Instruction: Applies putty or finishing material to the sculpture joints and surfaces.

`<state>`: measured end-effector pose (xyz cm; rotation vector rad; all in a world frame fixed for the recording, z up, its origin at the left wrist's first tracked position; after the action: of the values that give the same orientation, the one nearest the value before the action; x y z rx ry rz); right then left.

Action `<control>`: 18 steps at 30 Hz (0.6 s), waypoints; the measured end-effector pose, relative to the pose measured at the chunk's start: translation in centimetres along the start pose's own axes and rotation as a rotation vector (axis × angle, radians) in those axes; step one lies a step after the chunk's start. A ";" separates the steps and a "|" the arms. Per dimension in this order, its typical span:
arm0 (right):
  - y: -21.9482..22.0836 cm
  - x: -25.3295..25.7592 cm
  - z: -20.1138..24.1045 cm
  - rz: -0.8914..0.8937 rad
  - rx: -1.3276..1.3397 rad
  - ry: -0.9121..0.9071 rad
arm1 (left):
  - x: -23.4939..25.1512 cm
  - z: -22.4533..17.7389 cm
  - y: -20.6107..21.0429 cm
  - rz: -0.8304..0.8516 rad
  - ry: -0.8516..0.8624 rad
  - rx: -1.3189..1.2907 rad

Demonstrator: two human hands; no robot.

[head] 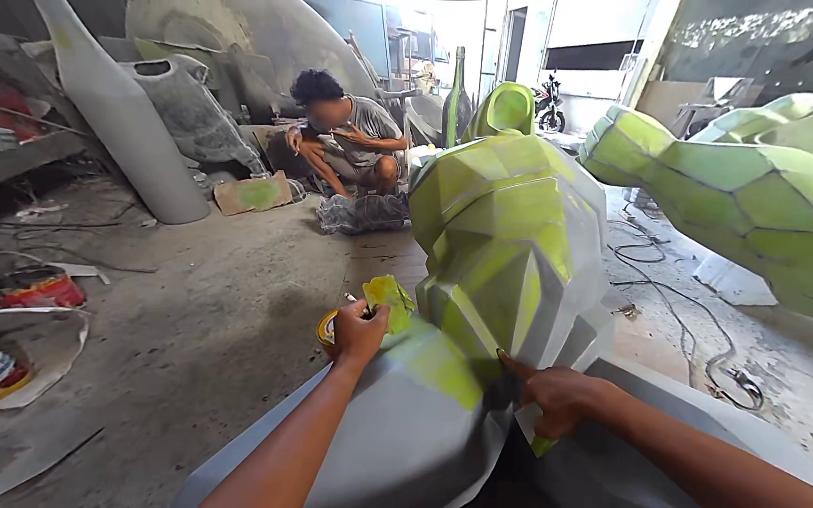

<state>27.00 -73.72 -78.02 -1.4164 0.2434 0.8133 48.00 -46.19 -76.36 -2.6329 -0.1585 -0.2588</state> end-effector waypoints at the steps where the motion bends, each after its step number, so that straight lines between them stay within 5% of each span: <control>1: 0.2 0.0 -0.1 -0.004 -0.002 -0.004 | 0.0 0.0 0.0 0.002 0.000 -0.004; 8: 0.7 -0.8 -0.3 0.004 0.026 -0.017 | 0.1 0.2 0.2 0.001 0.004 -0.004; 15: -6.2 -0.1 1.5 -0.259 -0.083 -0.021 | 0.5 0.5 0.6 0.013 0.026 -0.002; 18: -8.3 2.2 1.1 -0.241 -0.071 0.037 | 0.5 0.5 0.6 0.003 0.042 0.009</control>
<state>33.42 -71.41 -72.72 -1.4950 0.0702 0.6027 48.68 -46.43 -76.98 -2.6168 -0.1413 -0.3114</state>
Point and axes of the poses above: each hand's wrist, its own x-axis towards the middle knuckle, its own y-axis out of the palm, z = x × y, the point moved 5 cm from there along x, towards the middle knuckle, and after that the axes turned 11 degrees about -y, right-handed, at the moved point
